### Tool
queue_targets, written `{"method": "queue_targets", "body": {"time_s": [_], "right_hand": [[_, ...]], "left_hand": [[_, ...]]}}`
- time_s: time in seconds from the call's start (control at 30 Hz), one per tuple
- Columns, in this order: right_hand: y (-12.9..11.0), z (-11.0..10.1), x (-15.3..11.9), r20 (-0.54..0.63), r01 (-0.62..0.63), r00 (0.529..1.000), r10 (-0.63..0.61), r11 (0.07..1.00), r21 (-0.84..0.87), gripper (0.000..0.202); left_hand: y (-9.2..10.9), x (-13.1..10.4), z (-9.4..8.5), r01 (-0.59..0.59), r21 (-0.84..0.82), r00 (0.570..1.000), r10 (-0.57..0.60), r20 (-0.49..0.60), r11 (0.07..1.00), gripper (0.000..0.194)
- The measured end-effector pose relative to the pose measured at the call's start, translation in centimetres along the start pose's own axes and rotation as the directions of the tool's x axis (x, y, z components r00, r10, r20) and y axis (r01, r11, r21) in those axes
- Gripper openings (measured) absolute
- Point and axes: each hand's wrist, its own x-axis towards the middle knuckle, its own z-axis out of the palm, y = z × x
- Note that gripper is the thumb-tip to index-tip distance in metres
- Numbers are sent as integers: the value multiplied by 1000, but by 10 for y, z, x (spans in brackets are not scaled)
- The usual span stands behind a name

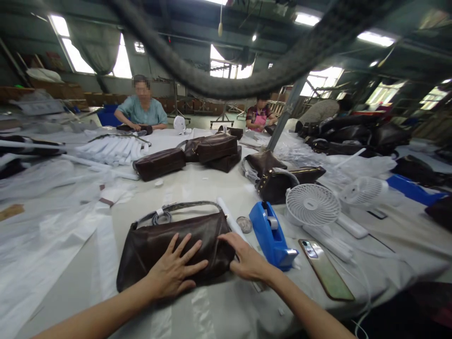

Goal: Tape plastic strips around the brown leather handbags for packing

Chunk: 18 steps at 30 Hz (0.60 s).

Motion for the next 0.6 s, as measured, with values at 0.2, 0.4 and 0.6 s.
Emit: {"method": "queue_targets", "body": {"time_s": [0.2, 0.4, 0.6], "right_hand": [[34, 4, 30, -219, -484, 861, 459, 872, -75, 18], [34, 1, 30, -293, -554, 766, 572, 819, 151, 9], [16, -19, -22, -327, -426, 625, 709, 661, 618, 37]], "left_hand": [[0, 1, -1, -18, 32, 1000, 18, 20, 999, 71], [-2, 1, -2, -28, 24, 998, 27, 52, 999, 79], [-8, 6, -16, 29, -75, 983, -15, 181, 997, 86]]}}
